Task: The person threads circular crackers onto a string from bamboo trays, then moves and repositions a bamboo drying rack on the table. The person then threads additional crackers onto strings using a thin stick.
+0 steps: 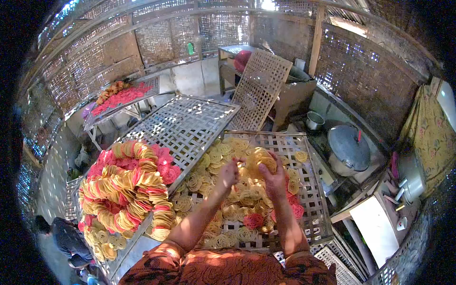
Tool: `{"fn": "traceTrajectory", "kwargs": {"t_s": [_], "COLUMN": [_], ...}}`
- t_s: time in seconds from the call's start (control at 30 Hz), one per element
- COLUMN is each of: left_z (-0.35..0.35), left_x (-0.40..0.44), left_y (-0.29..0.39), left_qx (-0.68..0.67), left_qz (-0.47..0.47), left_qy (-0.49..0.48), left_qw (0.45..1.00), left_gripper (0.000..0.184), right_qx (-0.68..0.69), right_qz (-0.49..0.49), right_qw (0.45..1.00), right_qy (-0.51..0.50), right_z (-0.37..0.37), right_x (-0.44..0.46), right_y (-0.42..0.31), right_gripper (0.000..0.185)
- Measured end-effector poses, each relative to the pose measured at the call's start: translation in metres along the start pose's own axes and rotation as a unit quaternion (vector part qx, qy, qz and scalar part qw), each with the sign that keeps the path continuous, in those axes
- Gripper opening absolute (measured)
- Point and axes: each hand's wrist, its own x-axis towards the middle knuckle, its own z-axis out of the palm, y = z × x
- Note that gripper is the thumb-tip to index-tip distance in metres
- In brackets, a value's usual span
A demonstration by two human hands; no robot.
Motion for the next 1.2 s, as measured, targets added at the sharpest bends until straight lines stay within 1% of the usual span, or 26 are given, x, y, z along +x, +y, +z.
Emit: {"fn": "traceTrajectory", "kwargs": {"t_s": [0.03, 0.07, 0.1, 0.13, 0.17, 0.23, 0.27, 0.3, 0.33, 0.4, 0.43, 0.47, 0.53, 0.57, 0.6, 0.63, 0.67, 0.7, 0.73, 0.83, 0.93, 1.03, 1.07, 1.13, 1.17, 1.2], "left_z": [0.001, -0.001, -0.005, -0.007, -0.010, -0.007, -0.004, -0.001, 0.001, 0.001, 0.000, -0.002, -0.007, -0.015, -0.025, -0.034, -0.041, -0.048, -0.054, -0.069, -0.087, -0.085, -0.084, -0.083, -0.083, -0.083], "left_x": [0.006, 0.010, 0.014, 0.024, 0.033, 0.022, 0.019, 0.017, 0.014, 0.000, -0.006, -0.012, -0.024, -0.028, -0.032, -0.040, -0.049, -0.062, -0.076, -0.111, -0.126, -0.137, -0.139, -0.142, -0.143, -0.144], "left_y": [0.013, 0.034, 0.056, 0.073, 0.090, 0.145, 0.164, 0.180, 0.191, 0.199, 0.199, 0.189, 0.158, 0.134, 0.107, 0.081, 0.060, 0.046, 0.032, -0.008, -0.038, -0.040, -0.041, -0.038, -0.038, -0.038], "left_qx": [-0.013, -0.061, -0.109, -0.164, -0.217, -0.300, -0.292, -0.285, -0.277, -0.267, -0.261, -0.273, -0.314, -0.285, -0.258, -0.242, -0.224, -0.219, -0.213, -0.156, -0.155, -0.129, -0.137, -0.123, -0.118, -0.098], "left_qz": [0.023, 0.032, 0.039, 0.075, 0.109, 0.178, 0.191, 0.206, 0.222, 0.233, 0.239, 0.248, 0.217, 0.202, 0.185, 0.121, 0.057, 0.006, -0.047, -0.120, -0.162, -0.133, -0.142, -0.131, -0.127, -0.127], "left_qy": [0.021, 0.038, 0.055, 0.045, 0.035, -0.072, -0.082, -0.092, -0.100, -0.071, -0.056, -0.038, -0.020, -0.015, -0.011, 0.004, 0.018, 0.007, -0.002, -0.004, -0.034, -0.026, -0.023, -0.036, -0.041, -0.039], "left_qw": [0.999, 0.997, 0.992, 0.983, 0.970, 0.934, 0.933, 0.932, 0.929, 0.933, 0.934, 0.929, 0.924, 0.937, 0.948, 0.963, 0.973, 0.976, 0.976, 0.980, 0.974, 0.982, 0.980, 0.983, 0.984, 0.986], "left_gripper": [0.035, 0.037, 0.040, 0.038, 0.037, 0.032, 0.031, 0.029, 0.028, 0.026, 0.025, 0.025, 0.027, 0.027, 0.028, 0.027, 0.025, 0.025, 0.025, 0.021, 0.019, 0.012, 0.013, 0.014, 0.014, 0.015], "right_qx": [-0.051, -0.078, -0.185, -0.287, -0.383, -0.429, -0.603, -0.742, -0.724, -0.603, -0.535, -0.423, -0.306, -0.244, -0.247, -0.328, -0.406, -0.478, -0.515, -0.512, -0.684, -0.700, -0.675, -0.579, -0.523, -0.503], "right_qz": [-0.013, 0.012, 0.033, 0.055, 0.079, 0.271, 0.141, 0.002, 0.046, 0.001, -0.023, -0.097, -0.130, -0.146, -0.067, -0.117, -0.168, -0.218, -0.201, -0.083, -0.144, 0.044, 0.044, -0.046, -0.088, -0.104], "right_qw": [0.999, 0.995, 0.974, 0.937, 0.886, 0.830, 0.734, 0.594, 0.599, 0.734, 0.792, 0.889, 0.943, 0.958, 0.965, 0.937, 0.898, 0.850, 0.832, 0.842, 0.674, 0.627, 0.659, 0.776, 0.824, 0.833], "right_qy": [0.001, -0.060, -0.125, -0.189, -0.250, -0.231, -0.279, -0.310, -0.339, -0.311, -0.293, -0.148, -0.021, 0.043, 0.058, 0.035, 0.012, -0.014, -0.058, -0.151, -0.240, -0.339, -0.329, -0.244, -0.200, -0.205], "right_z": [-0.011, -0.020, -0.028, -0.037, -0.048, -0.064, -0.037, -0.020, -0.016, -0.041, -0.048, -0.028, -0.022, -0.023, -0.026, -0.032, -0.039, -0.045, -0.044, -0.049, -0.050, -0.032, -0.029, -0.024, -0.023, -0.025], "right_x": [0.002, 0.001, 0.000, -0.002, -0.004, 0.001, -0.012, -0.017, -0.011, 0.003, 0.010, -0.002, -0.014, -0.021, -0.033, -0.043, -0.048, -0.048, -0.050, -0.048, -0.040, -0.023, -0.021, -0.024, -0.029, -0.035], "right_y": [-0.006, -0.012, -0.011, -0.003, 0.013, 0.064, 0.042, 0.025, 0.018, 0.035, 0.041, 0.025, 0.045, 0.058, 0.069, 0.074, 0.077, 0.077, 0.057, 0.035, 0.036, 0.024, 0.024, 0.031, 0.037, 0.052], "right_gripper": [0.044, 0.049, 0.049, 0.048, 0.048, 0.048, 0.047, 0.047, 0.047, 0.046, 0.045, 0.043, 0.039, 0.037, 0.038, 0.039, 0.041, 0.043, 0.046, 0.047, 0.048, 0.049, 0.047, 0.046, 0.046, 0.046]}}
